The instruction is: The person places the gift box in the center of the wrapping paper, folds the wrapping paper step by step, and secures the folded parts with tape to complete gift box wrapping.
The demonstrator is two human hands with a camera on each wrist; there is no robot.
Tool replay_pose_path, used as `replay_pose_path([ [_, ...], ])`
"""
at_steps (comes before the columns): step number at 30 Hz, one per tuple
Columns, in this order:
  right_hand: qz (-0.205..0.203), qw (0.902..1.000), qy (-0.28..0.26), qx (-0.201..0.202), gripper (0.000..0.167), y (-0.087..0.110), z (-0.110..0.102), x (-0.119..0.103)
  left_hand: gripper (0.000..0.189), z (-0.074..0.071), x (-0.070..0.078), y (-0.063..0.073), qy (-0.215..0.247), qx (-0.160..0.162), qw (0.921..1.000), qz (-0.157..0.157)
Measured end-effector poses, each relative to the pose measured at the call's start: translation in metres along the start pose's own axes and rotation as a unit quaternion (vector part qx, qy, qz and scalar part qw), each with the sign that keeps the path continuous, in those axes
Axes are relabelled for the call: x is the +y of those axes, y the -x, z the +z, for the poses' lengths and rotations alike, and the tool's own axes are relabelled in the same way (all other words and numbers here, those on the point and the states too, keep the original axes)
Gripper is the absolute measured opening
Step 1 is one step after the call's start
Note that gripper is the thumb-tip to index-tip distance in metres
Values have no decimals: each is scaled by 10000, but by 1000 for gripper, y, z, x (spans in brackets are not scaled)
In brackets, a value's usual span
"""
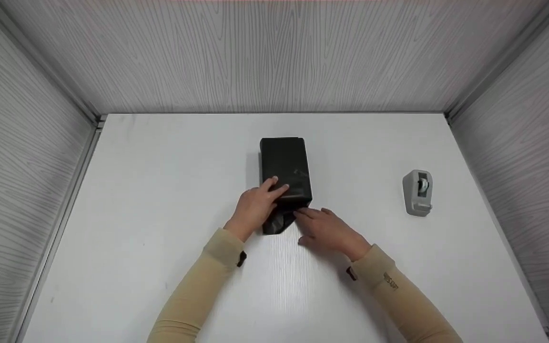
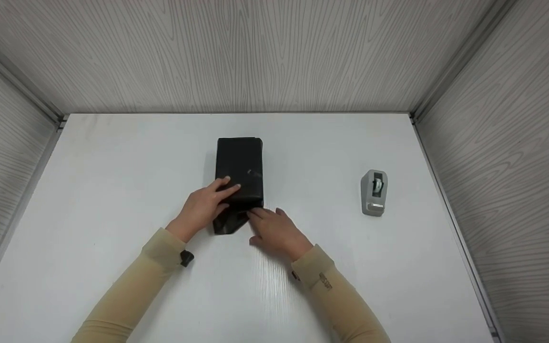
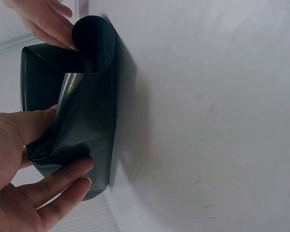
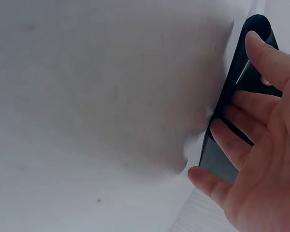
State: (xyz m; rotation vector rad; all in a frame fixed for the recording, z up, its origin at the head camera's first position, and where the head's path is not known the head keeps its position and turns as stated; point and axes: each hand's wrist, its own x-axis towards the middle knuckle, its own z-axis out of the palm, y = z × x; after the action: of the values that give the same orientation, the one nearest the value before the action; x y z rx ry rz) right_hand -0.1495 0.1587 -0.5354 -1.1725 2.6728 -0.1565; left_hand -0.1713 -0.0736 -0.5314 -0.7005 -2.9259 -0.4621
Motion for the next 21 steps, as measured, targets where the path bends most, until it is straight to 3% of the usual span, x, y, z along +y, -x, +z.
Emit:
replay_pose_path([
  [10, 41, 9987, 487, 148, 69, -1, 3, -4, 57, -2, 1, 0, -250, 38, 9997, 65],
  [21, 81, 9976, 680, -130, 71, 1, 1, -6, 58, -1, 1, 0, -154, 5, 9999, 36],
])
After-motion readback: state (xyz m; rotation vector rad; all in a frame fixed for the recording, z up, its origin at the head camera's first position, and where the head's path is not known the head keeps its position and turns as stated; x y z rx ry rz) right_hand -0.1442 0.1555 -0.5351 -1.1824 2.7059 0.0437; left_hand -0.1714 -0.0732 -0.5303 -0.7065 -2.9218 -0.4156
